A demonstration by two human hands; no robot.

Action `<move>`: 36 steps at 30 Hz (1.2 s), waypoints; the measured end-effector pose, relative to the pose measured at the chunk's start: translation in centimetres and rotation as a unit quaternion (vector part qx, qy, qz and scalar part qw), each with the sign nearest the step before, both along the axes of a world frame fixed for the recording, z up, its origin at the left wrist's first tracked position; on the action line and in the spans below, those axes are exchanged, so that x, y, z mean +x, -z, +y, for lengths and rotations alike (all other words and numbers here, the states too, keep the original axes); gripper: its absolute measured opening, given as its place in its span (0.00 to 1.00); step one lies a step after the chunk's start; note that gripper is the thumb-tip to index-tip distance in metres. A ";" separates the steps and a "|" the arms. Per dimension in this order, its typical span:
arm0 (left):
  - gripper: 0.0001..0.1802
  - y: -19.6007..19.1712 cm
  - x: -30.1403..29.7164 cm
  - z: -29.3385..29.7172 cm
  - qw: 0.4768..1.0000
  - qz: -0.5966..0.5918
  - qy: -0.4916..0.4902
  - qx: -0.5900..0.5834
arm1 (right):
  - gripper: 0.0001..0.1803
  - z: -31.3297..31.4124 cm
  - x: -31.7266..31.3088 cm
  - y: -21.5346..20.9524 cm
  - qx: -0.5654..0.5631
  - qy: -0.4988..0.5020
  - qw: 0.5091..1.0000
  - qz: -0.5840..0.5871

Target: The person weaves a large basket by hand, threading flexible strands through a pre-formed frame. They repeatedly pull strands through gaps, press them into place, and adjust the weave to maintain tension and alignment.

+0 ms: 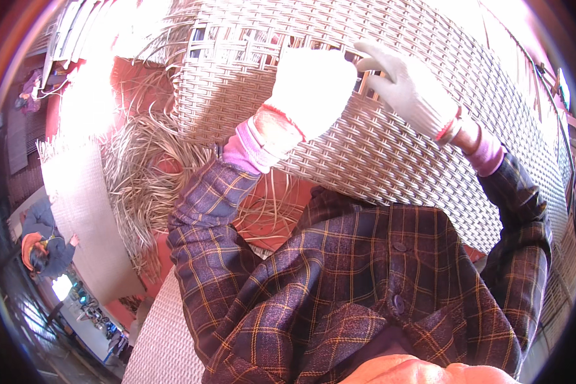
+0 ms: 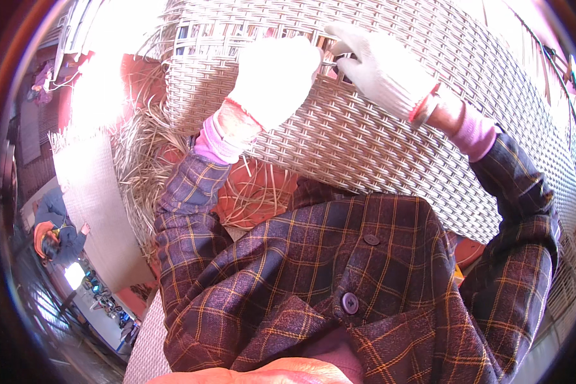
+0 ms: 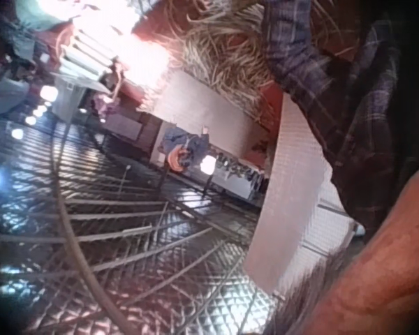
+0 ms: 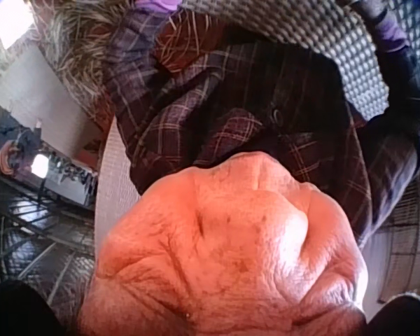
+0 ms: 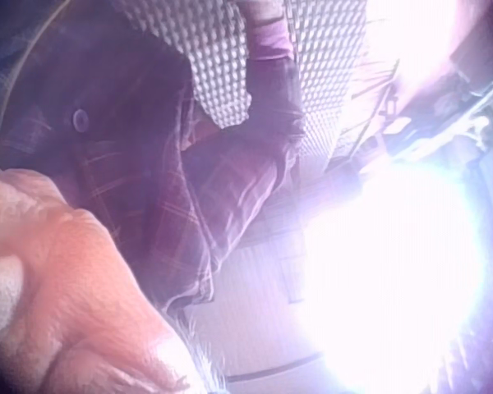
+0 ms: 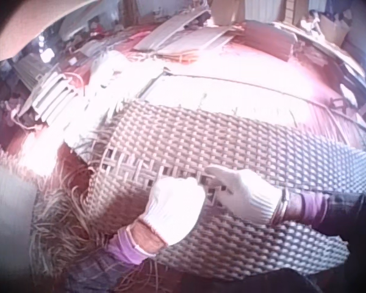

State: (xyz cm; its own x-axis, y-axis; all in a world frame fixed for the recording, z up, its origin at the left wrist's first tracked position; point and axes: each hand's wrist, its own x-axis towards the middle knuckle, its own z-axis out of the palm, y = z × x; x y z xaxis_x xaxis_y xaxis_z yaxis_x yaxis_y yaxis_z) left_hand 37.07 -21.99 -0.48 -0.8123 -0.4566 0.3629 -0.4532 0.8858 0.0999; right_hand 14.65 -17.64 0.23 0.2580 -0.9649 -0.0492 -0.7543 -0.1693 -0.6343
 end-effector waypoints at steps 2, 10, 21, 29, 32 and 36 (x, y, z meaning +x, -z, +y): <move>0.10 -0.3 0.2 -0.2 0.999 0.049 0.004 0.016 | 0.35 -0.3 -0.1 0.5 0.006 -0.033 0.999 -0.039; 0.04 1.7 -0.6 1.2 0.995 -0.082 -0.064 -0.009 | 0.39 0.6 0.2 0.3 0.035 0.019 0.994 -0.105; 0.07 2.7 0.2 -0.6 0.995 0.072 0.010 -0.068 | 0.25 -1.2 0.3 1.8 0.034 -0.006 0.989 -0.144; 0.12 -0.2 -2.2 0.8 0.982 0.177 0.005 0.060 | 0.22 2.6 -0.9 -0.8 -0.023 0.052 0.977 -0.204; 0.12 -1.2 -2.4 1.7 0.920 0.179 0.013 0.347 | 0.25 4.8 -2.3 -2.0 -0.104 0.076 0.977 -0.172; 0.15 -1.5 -2.6 0.5 0.950 0.128 0.110 0.261 | 0.27 5.4 -3.2 -2.2 -0.018 0.058 0.974 -0.219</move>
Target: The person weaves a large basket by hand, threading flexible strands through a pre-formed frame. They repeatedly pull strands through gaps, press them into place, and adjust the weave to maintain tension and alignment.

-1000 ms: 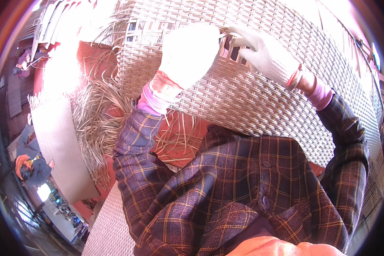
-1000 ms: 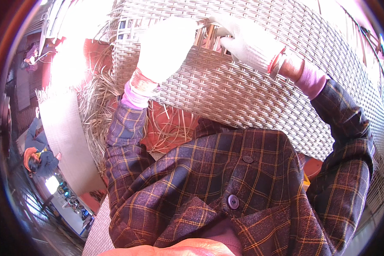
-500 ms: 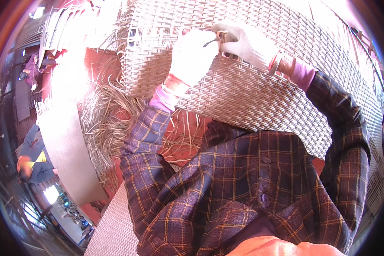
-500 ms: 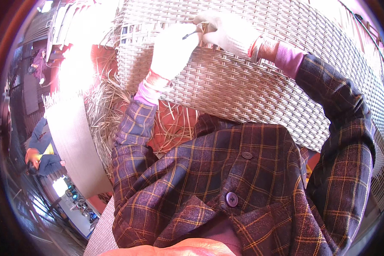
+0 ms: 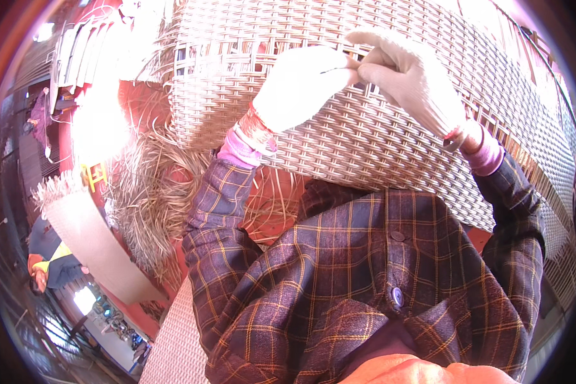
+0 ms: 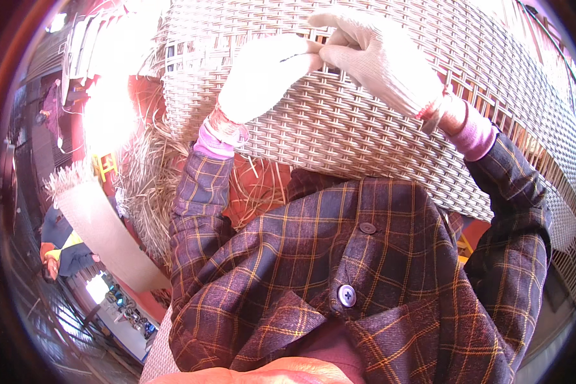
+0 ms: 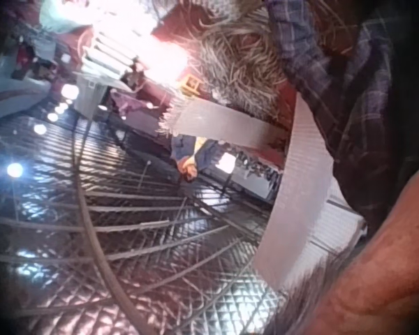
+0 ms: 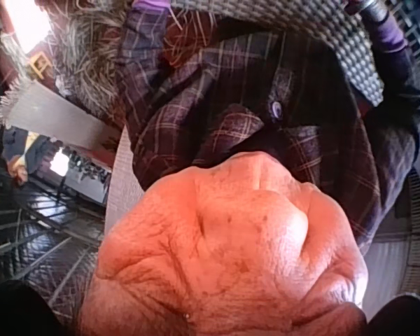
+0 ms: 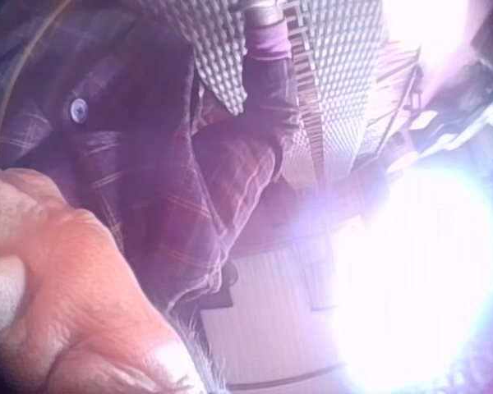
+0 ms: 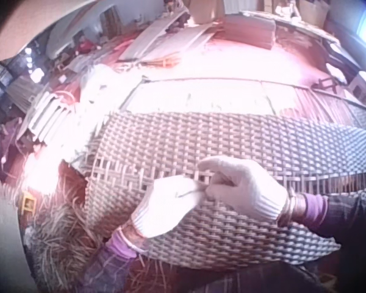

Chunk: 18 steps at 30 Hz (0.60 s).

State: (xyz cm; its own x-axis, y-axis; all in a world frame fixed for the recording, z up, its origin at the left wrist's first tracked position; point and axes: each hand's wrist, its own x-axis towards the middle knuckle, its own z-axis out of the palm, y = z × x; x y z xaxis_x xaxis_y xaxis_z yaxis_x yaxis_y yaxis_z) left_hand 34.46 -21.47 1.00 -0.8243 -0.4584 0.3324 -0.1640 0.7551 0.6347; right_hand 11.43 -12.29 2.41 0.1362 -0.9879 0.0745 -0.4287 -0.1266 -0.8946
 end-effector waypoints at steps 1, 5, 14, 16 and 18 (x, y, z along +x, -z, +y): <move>0.17 0.3 -0.3 -0.3 0.995 0.018 0.024 -0.099 | 0.26 -0.1 -0.2 0.2 0.030 0.038 0.998 0.046; 0.07 1.8 -0.9 1.2 0.954 -0.074 -0.118 -0.266 | 0.28 -0.3 -0.6 1.5 0.052 0.049 0.987 0.143; 0.12 4.2 -1.4 -2.1 0.988 -0.126 0.002 -0.088 | 0.30 -1.3 0.0 4.6 -0.042 0.015 0.984 0.174; 0.11 4.0 -0.9 -2.7 0.978 -0.099 0.060 -0.173 | 0.29 -1.9 0.2 4.7 -0.070 0.000 0.983 0.169; 0.10 4.0 -0.7 -2.0 0.967 -0.146 0.026 -0.207 | 0.29 -2.5 0.4 5.0 -0.038 -0.015 0.985 0.166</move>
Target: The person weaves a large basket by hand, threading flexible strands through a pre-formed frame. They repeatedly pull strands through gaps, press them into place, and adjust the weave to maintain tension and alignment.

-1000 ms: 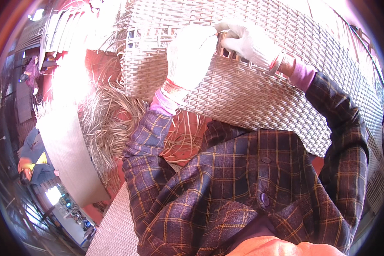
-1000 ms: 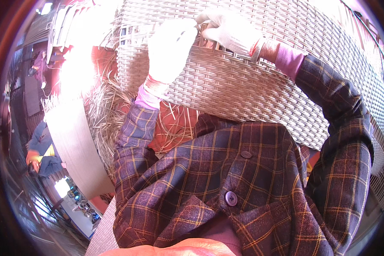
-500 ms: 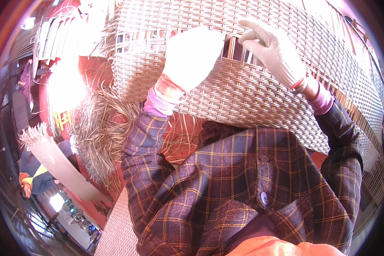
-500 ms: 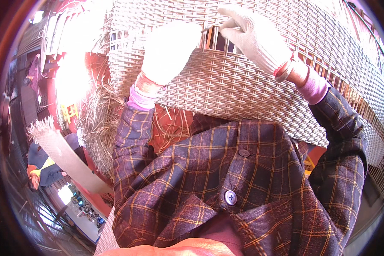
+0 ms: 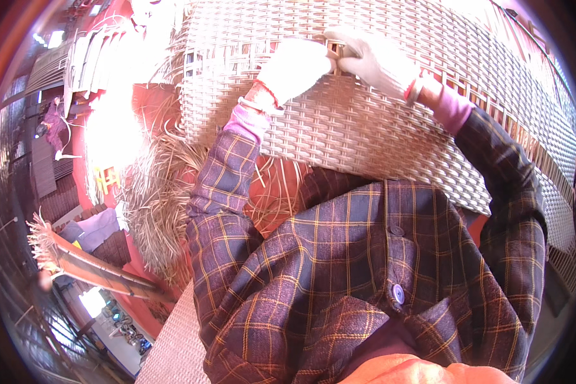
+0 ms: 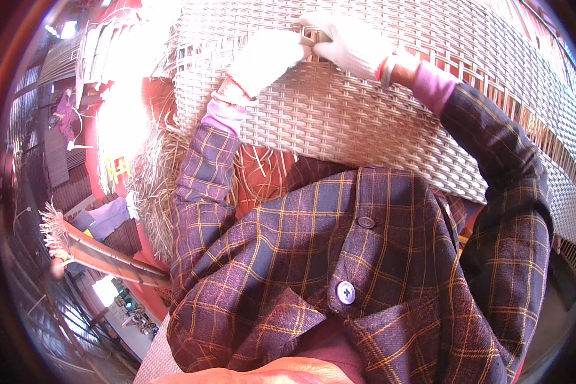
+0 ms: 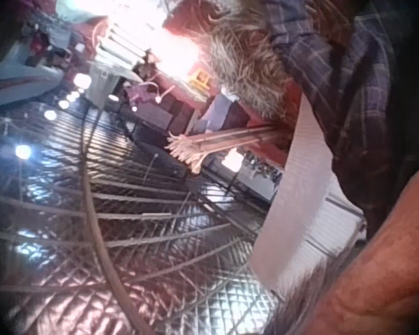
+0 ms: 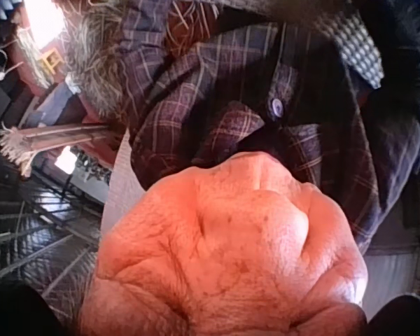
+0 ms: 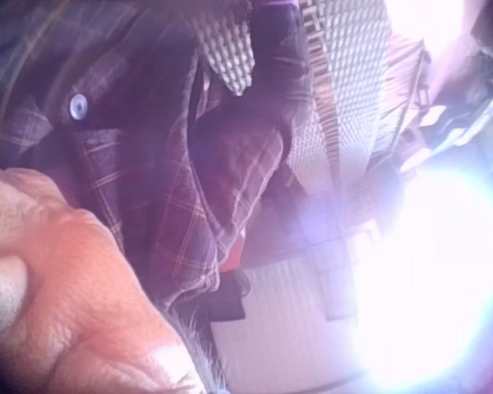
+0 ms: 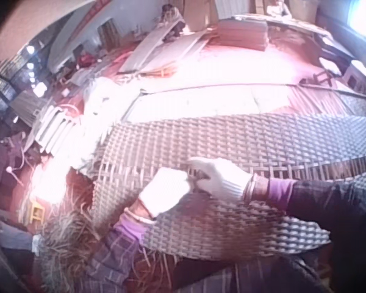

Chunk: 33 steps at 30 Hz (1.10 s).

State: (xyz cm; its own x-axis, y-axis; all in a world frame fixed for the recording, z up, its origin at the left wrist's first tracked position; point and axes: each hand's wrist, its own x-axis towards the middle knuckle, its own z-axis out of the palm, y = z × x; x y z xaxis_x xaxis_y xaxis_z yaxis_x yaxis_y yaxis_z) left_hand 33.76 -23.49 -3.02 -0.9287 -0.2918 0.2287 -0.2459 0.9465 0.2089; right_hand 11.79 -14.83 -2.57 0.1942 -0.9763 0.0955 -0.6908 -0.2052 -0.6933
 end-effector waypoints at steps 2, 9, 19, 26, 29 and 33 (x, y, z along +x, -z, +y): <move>0.07 0.3 0.0 1.2 0.994 0.022 -0.006 -0.104 | 0.28 -0.3 -0.2 0.6 0.022 -0.005 1.000 -0.008; 0.12 1.3 -1.5 3.6 0.956 0.206 -0.138 -0.158 | 0.28 0.8 -1.4 0.4 0.087 0.033 0.978 -0.186; 0.11 -2.5 -3.5 5.3 0.990 0.136 -0.022 0.021 | 0.28 7.4 -4.3 -5.1 0.066 0.097 0.981 -0.152; 0.08 1.6 -6.4 6.8 0.980 -0.092 -0.175 -0.005 | 0.31 5.9 -3.7 0.7 -0.005 0.073 0.996 0.042; 0.11 2.3 -7.4 3.6 0.985 -0.109 -0.131 0.014 | 0.31 5.1 -3.5 0.8 0.031 0.059 0.998 0.012; 0.15 2.8 -6.3 2.7 0.994 -0.050 -0.092 -0.002 | 0.30 3.4 -3.8 -0.4 0.066 0.034 0.996 -0.042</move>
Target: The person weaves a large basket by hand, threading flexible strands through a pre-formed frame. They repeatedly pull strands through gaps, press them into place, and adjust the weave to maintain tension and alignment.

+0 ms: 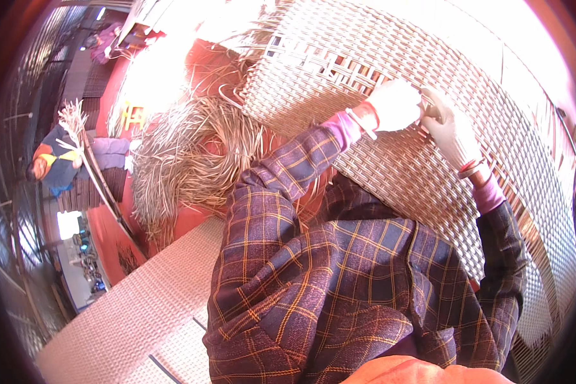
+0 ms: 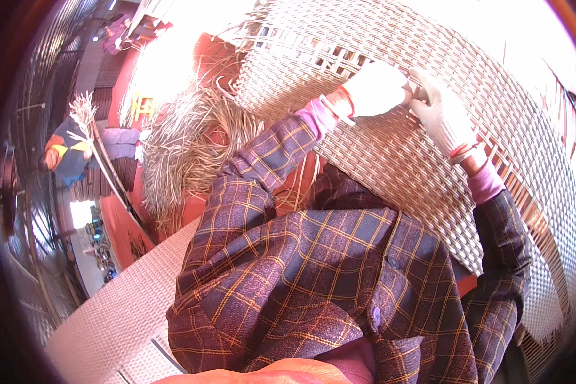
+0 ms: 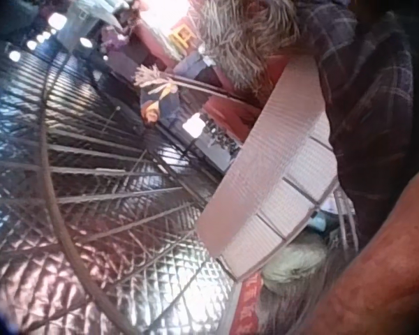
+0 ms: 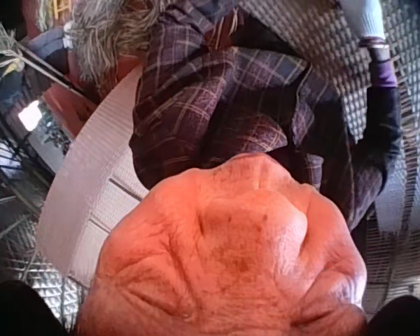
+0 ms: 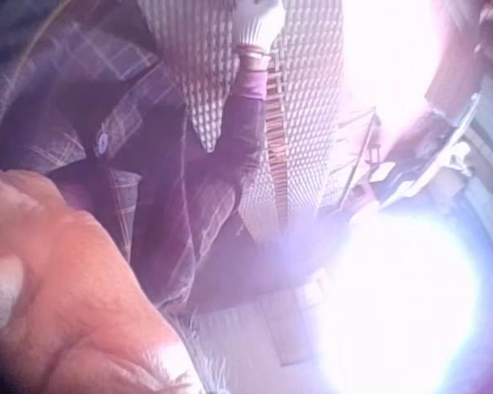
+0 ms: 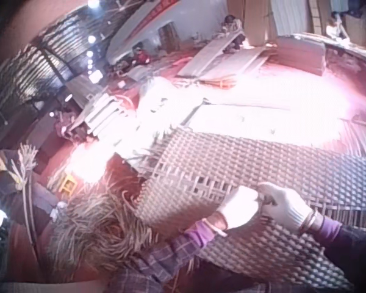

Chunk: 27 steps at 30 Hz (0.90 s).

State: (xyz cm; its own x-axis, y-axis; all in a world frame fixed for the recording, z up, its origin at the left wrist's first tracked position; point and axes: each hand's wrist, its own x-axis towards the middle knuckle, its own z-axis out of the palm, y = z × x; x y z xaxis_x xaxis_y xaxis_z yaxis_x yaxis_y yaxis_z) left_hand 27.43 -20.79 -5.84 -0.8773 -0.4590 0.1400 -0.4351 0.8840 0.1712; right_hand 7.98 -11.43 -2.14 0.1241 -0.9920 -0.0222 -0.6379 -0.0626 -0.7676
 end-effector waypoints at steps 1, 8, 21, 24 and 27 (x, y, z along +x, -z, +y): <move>0.14 -0.1 0.5 0.6 0.998 0.060 -0.013 0.016 | 0.30 -0.4 -0.2 -0.2 0.010 0.003 1.000 0.015; 0.07 -2.5 1.3 4.7 0.958 0.259 -0.119 -0.037 | 0.28 0.0 -1.9 -2.5 0.106 0.024 0.981 -0.158; 0.07 -4.4 -2.0 5.2 0.976 0.196 0.068 -0.062 | 0.25 7.1 -5.4 -1.8 -0.017 0.099 0.995 -0.021; 0.04 -2.5 -2.6 6.6 0.994 0.041 -0.003 -0.098 | 0.28 6.1 -4.2 -0.1 -0.030 0.063 0.996 0.047; 0.06 -1.4 -3.1 6.0 0.990 0.105 -0.011 -0.092 | 0.29 5.6 -3.9 0.7 -0.053 0.037 0.994 0.085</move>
State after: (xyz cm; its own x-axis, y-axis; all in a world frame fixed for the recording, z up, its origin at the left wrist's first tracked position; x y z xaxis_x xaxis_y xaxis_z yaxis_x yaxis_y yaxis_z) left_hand 24.35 -14.81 -4.43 -0.8102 -0.4277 0.4009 -0.4270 0.8991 0.0961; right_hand 4.05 -5.79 -2.86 0.0542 -0.9962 0.0685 -0.7641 -0.0856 -0.6394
